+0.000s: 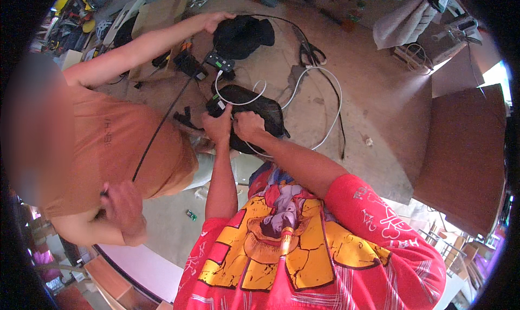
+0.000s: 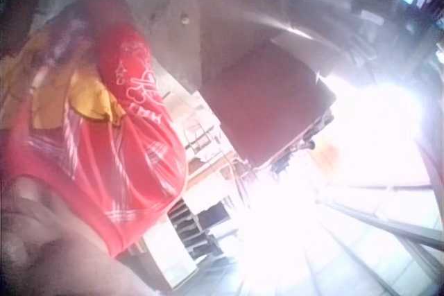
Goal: The person handles a black pouch and a white USB cable, attempting to connect the cable to a device inside the pouch. Another person assists by holding the pouch and handing over a black cable. The task involves manipulating small electronic components and cables on a cluttered workbench.
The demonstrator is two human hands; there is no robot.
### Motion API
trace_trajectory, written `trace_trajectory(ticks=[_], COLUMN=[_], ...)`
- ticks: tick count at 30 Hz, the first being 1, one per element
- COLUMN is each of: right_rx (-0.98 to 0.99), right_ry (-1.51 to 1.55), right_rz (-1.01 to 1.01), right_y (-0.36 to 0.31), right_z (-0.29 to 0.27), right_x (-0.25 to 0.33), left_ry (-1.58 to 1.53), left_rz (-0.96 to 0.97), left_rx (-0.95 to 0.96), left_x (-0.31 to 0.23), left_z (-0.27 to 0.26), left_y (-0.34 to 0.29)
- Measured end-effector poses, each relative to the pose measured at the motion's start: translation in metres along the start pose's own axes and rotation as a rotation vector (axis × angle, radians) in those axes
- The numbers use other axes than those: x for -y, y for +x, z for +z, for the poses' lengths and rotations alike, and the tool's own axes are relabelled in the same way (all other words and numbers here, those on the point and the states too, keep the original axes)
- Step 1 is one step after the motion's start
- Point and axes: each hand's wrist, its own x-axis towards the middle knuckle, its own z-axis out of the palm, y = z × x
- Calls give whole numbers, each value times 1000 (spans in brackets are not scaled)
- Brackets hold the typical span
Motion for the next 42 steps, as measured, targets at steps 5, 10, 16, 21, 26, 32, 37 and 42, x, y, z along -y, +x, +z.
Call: trace_trajectory(ticks=[5, 10, 16, 21, 26, 32, 37, 42], right_rx=[45, 11, -7, -9, -35, -77, -73, -124], right_ry=[-3, 28, 45, 62, 53, 60, 46, 68], right_rz=[-49, -119, -175, -187, -197, -236, -256, -281], right_y=[4, 5, 3, -2, -2, -5, -5, -4], right_z=[-1, 3, 7, 5, 9, 11, 8, 11], right_x=[-2, -13, -18, -18, -21, -22, -24, -27], left_ry=[176, 151, 128, 162, 120, 141, 211, 150], left_rz=[239, 185, 182, 148, 135, 167, 133, 171], left_rx=[-190, -100, -72, -75, -3, -24, -42, -2], left_x=[24, 9, -4, -12, -14, -9, -10, -4], left_z=[10, 6, -1, -5, -8, -4, -3, -1], left_y=[0, -7, -12, -19, -19, -16, -19, -13])
